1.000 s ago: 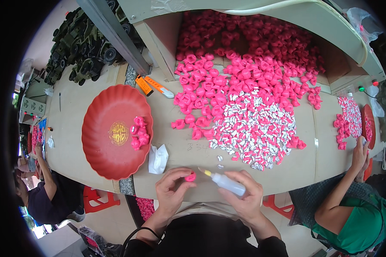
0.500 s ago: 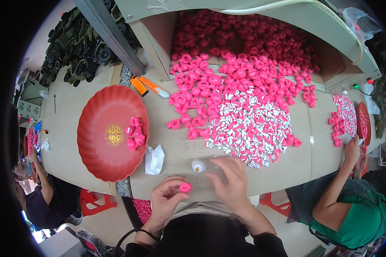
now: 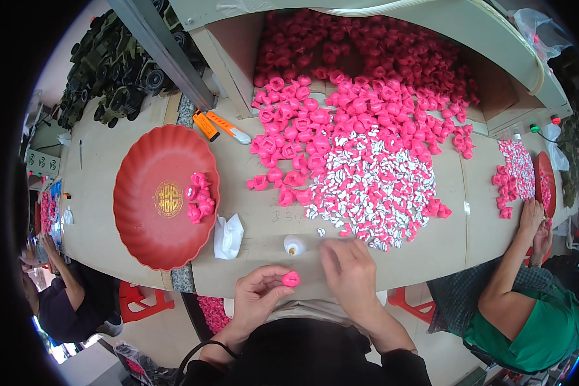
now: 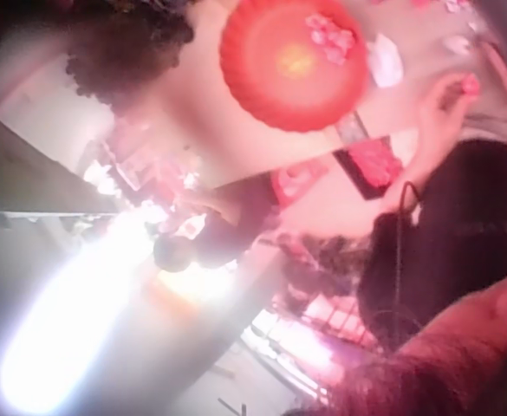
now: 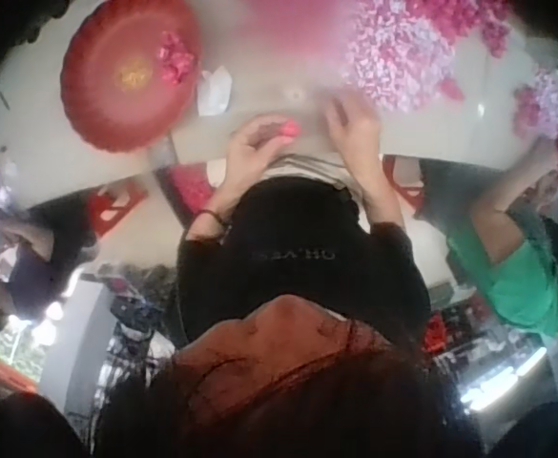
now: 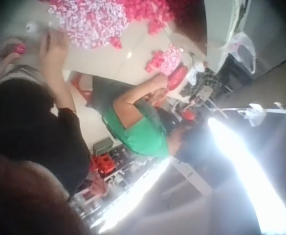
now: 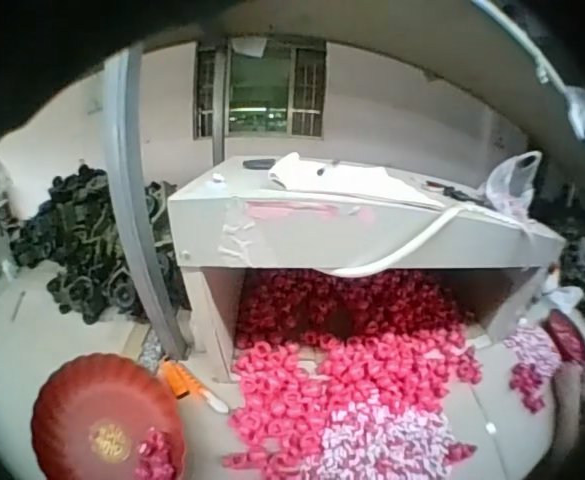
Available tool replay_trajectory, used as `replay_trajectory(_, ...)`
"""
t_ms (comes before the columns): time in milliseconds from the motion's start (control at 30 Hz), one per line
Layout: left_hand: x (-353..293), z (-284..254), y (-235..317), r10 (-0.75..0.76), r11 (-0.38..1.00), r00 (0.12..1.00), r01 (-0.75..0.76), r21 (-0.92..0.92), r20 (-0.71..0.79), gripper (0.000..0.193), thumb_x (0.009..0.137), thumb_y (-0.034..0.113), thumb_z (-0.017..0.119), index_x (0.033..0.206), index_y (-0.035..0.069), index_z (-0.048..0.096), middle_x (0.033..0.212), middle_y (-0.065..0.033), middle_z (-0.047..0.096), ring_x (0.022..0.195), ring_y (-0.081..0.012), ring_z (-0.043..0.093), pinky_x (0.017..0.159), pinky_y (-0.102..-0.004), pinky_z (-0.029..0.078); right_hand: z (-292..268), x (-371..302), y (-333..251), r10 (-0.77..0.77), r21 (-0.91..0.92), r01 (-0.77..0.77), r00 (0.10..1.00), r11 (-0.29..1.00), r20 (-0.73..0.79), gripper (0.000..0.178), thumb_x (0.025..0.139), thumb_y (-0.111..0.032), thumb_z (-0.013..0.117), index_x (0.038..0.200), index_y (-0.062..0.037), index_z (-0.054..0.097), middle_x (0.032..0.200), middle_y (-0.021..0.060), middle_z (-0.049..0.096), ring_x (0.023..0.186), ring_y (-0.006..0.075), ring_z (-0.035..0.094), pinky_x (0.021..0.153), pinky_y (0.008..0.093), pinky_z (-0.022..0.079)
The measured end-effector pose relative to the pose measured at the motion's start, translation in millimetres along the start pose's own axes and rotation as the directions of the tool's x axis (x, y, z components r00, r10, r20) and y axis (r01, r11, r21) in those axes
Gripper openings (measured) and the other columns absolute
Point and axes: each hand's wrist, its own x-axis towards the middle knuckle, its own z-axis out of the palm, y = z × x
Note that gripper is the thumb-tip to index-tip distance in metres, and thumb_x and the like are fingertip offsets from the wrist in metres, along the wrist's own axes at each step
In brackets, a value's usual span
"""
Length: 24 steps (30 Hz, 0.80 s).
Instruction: The person applies glue from a bottle into plastic parts and presses small components into them by hand, placing the assembled pieces into a tray. The person then dumps the tray into a storage bin and resumes assembling the parts.
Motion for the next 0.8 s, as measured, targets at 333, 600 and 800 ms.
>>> replay_trajectory(333, 1.9, 8.1, 2.8, -0.068, 0.997, 0.997, 0.07, -0.045, 0.038, 0.031, 0.084, -0.003, 0.065, 0.115, -0.003, 0.06, 0.104, -0.0103, 0.067, 0.095, -0.0156, 0.065, 0.086, -0.0286, 0.053, -14.7, -16.6, -1.7, 0.023, 0.625, -0.147, 0.979, 0.766, 0.202, 0.016, 0.073, 0.0, 0.073, 0.088, -0.0043, 0.073, 0.081, 0.0047, 0.064, 0.072, 0.0151, 0.055, 0.064, 0.0263, 0.043)
replay_trajectory(600, 1.1, 8.4, 1.9, -0.053, 0.998, 0.997, 0.055, -0.024, 0.052, 0.031, 0.084, -0.004, 0.064, 0.115, -0.003, 0.06, 0.103, -0.01, 0.066, 0.094, -0.0145, 0.064, 0.085, -0.0271, 0.052, -11.7, -17.9, -1.6, -0.082, 0.571, -0.011, 0.987, 0.821, 0.136, 0.02, 0.069, -0.003, 0.077, 0.088, -0.0071, 0.075, 0.082, 0.0025, 0.064, 0.072, 0.015, 0.052, 0.064, 0.0272, 0.041)
replay_trajectory(800, 2.5, 9.1, 3.2, -0.097, 0.989, 0.994, 0.102, -0.106, 0.058, 0.029, 0.086, -0.002, 0.063, 0.115, -0.001, 0.062, 0.103, -0.0084, 0.067, 0.095, -0.0141, 0.063, 0.085, -0.0271, 0.052, -9.2, -27.2, -2.1, -0.107, 0.541, 0.059, 0.993, 0.839, 0.058, 0.025, 0.067, -0.004, 0.078, 0.091, -0.0068, 0.075, 0.081, 0.0029, 0.064, 0.072, 0.0151, 0.052, 0.063, 0.0265, 0.041)
